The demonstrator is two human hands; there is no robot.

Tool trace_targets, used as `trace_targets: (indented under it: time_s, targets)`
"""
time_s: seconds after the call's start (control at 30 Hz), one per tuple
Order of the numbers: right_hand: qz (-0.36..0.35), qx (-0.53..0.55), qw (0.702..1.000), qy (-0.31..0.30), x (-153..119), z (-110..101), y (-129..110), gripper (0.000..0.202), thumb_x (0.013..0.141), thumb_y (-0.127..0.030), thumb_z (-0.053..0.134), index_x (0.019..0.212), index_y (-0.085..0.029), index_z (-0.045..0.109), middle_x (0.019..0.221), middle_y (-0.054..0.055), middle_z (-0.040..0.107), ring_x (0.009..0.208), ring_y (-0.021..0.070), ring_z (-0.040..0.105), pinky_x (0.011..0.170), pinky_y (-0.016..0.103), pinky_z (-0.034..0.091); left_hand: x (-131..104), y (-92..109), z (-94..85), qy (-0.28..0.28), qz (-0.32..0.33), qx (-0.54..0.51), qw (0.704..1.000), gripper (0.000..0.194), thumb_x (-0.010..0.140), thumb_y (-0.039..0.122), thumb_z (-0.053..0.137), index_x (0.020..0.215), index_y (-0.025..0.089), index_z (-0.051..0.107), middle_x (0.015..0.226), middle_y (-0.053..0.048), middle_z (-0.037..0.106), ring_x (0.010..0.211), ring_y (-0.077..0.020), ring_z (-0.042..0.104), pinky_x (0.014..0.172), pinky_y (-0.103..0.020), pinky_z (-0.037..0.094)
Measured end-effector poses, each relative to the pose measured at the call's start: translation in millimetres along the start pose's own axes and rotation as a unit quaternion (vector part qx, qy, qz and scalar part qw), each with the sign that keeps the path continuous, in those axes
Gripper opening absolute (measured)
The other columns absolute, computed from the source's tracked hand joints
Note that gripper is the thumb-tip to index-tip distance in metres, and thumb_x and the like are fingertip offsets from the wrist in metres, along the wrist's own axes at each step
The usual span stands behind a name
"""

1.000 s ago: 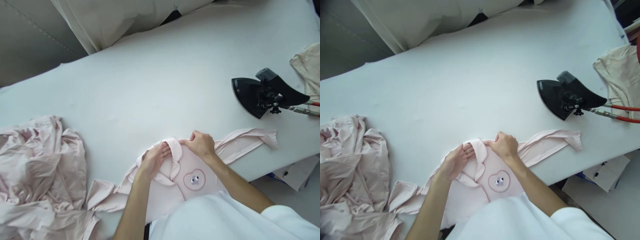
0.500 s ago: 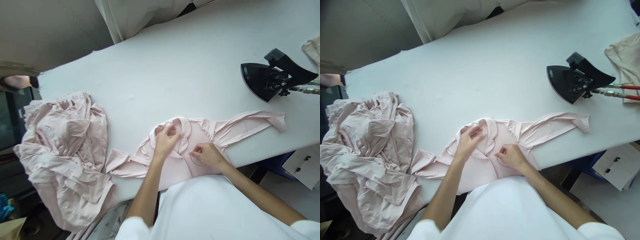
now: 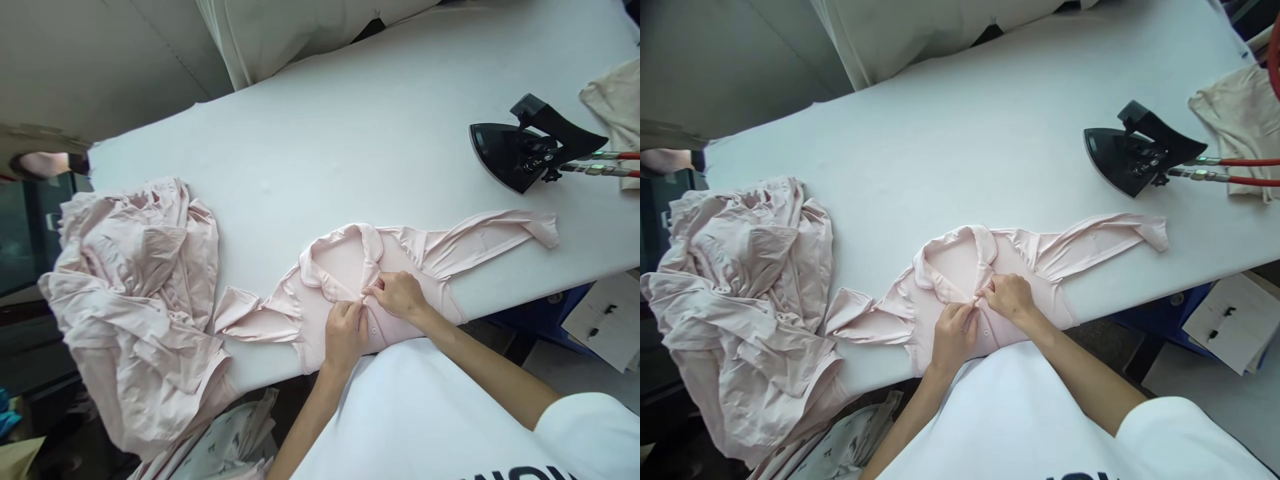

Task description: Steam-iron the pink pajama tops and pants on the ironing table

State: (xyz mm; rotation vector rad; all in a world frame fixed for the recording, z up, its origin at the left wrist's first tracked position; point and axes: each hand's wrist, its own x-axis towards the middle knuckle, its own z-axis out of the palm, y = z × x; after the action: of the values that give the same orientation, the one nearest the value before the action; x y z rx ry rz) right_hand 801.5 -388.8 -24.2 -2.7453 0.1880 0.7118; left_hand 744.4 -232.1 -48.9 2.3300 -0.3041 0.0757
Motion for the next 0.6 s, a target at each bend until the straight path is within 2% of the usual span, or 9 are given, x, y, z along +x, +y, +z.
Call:
trace_targets:
  time_s: [0.13, 0.23, 0.3, 0.37, 0.43, 0.47, 0.5, 0.53, 0.6]
  targets:
    - [0.010, -0.019, 1.000, -0.011, 2, 6, -6, 0.028, 0.086, -0.043, 0.061, 0.075, -0.019, 0.068, 0.076, 0.009, 0.070, 0.074, 0.0224, 0.065, 0.063, 0.028, 0.040, -7, 2, -0.4, -0.001, 0.022, 0.044, 0.999, 0.038, 0.087, 0.022, 0.060, 0.125, 0.020, 0.060, 0.114, -0.010, 0.067, 0.107, -0.0236, 0.058, 0.089, -0.039, 0.044]
    - [-0.063, 0.021, 0.996, -0.055, -6, -17, 13, 0.021, 0.084, -0.039, 0.064, 0.077, -0.019, 0.071, 0.075, 0.004, 0.071, 0.071, 0.0171, 0.064, 0.065, 0.024, 0.043, -12, 3, 4.7, -0.020, 0.031, 0.124, 0.992, 0.049, 0.087, 0.032, 0.063, 0.134, 0.023, 0.056, 0.133, -0.010, 0.061, 0.124, -0.0306, 0.050, 0.092, -0.045, 0.036]
    - [-0.134, 0.073, 0.988, -0.009, -3, -55, 37, 0.023, 0.085, -0.041, 0.065, 0.078, -0.020, 0.073, 0.076, 0.002, 0.071, 0.067, 0.0143, 0.063, 0.065, 0.023, 0.045, -15, 6, 2.4, -0.033, 0.034, 0.146, 0.988, 0.050, 0.088, 0.036, 0.061, 0.136, 0.026, 0.054, 0.138, -0.009, 0.058, 0.132, -0.0340, 0.044, 0.095, -0.049, 0.031]
    - [-0.165, 0.077, 0.970, 0.162, 18, -110, 65, 0.027, 0.084, -0.043, 0.065, 0.085, -0.017, 0.075, 0.086, 0.006, 0.073, 0.074, 0.0166, 0.065, 0.073, 0.027, 0.048, -14, 10, -7.2, -0.070, 0.050, 0.145, 0.986, 0.050, 0.088, 0.036, 0.060, 0.136, 0.028, 0.053, 0.140, -0.007, 0.056, 0.137, -0.0354, 0.038, 0.098, -0.050, 0.026]
    - [-0.091, 0.003, 0.925, 0.368, 55, -171, 93, 0.037, 0.076, -0.043, 0.074, 0.099, -0.013, 0.075, 0.106, 0.015, 0.071, 0.099, 0.0258, 0.064, 0.088, 0.039, 0.045, -4, 14, -22.9, -0.109, 0.072, 0.128, 0.983, 0.048, 0.087, 0.036, 0.060, 0.134, 0.028, 0.054, 0.140, -0.007, 0.056, 0.137, -0.0344, 0.038, 0.099, -0.049, 0.026]
    - [-0.024, -0.040, 0.903, 0.428, 77, -200, 105, 0.048, 0.069, -0.042, 0.080, 0.106, -0.011, 0.073, 0.117, 0.018, 0.067, 0.112, 0.0320, 0.059, 0.093, 0.047, 0.040, 7, 14, -31.7, -0.121, 0.076, 0.119, 0.983, 0.046, 0.088, 0.035, 0.059, 0.132, 0.027, 0.055, 0.139, -0.007, 0.057, 0.135, -0.0332, 0.040, 0.098, -0.047, 0.027]
    - [0.046, -0.065, 0.896, 0.437, 99, -226, 118, 0.056, 0.065, -0.042, 0.082, 0.109, -0.010, 0.072, 0.125, 0.021, 0.062, 0.121, 0.0366, 0.052, 0.092, 0.051, 0.036, 23, 13, -40.3, -0.125, 0.071, 0.113, 0.983, 0.042, 0.089, 0.034, 0.058, 0.130, 0.028, 0.057, 0.136, -0.008, 0.059, 0.133, -0.0318, 0.042, 0.098, -0.046, 0.029]
    - [0.108, -0.069, 0.905, 0.406, 119, -247, 130, 0.058, 0.063, -0.043, 0.082, 0.109, -0.010, 0.071, 0.130, 0.022, 0.058, 0.126, 0.0386, 0.048, 0.089, 0.053, 0.035, 43, 10, -47.7, -0.121, 0.057, 0.113, 0.985, 0.038, 0.090, 0.031, 0.057, 0.128, 0.028, 0.058, 0.133, -0.009, 0.060, 0.129, -0.0302, 0.046, 0.097, -0.044, 0.030]
    - [0.176, -0.013, 0.938, 0.297, 151, -275, 155, 0.046, 0.065, -0.045, 0.076, 0.094, -0.010, 0.073, 0.126, 0.021, 0.059, 0.124, 0.0357, 0.050, 0.080, 0.048, 0.037, 92, -4, -56.4, -0.101, -0.015, 0.134, 0.986, 0.034, 0.089, 0.031, 0.060, 0.123, 0.027, 0.060, 0.126, -0.010, 0.062, 0.121, -0.0284, 0.050, 0.094, -0.042, 0.033]
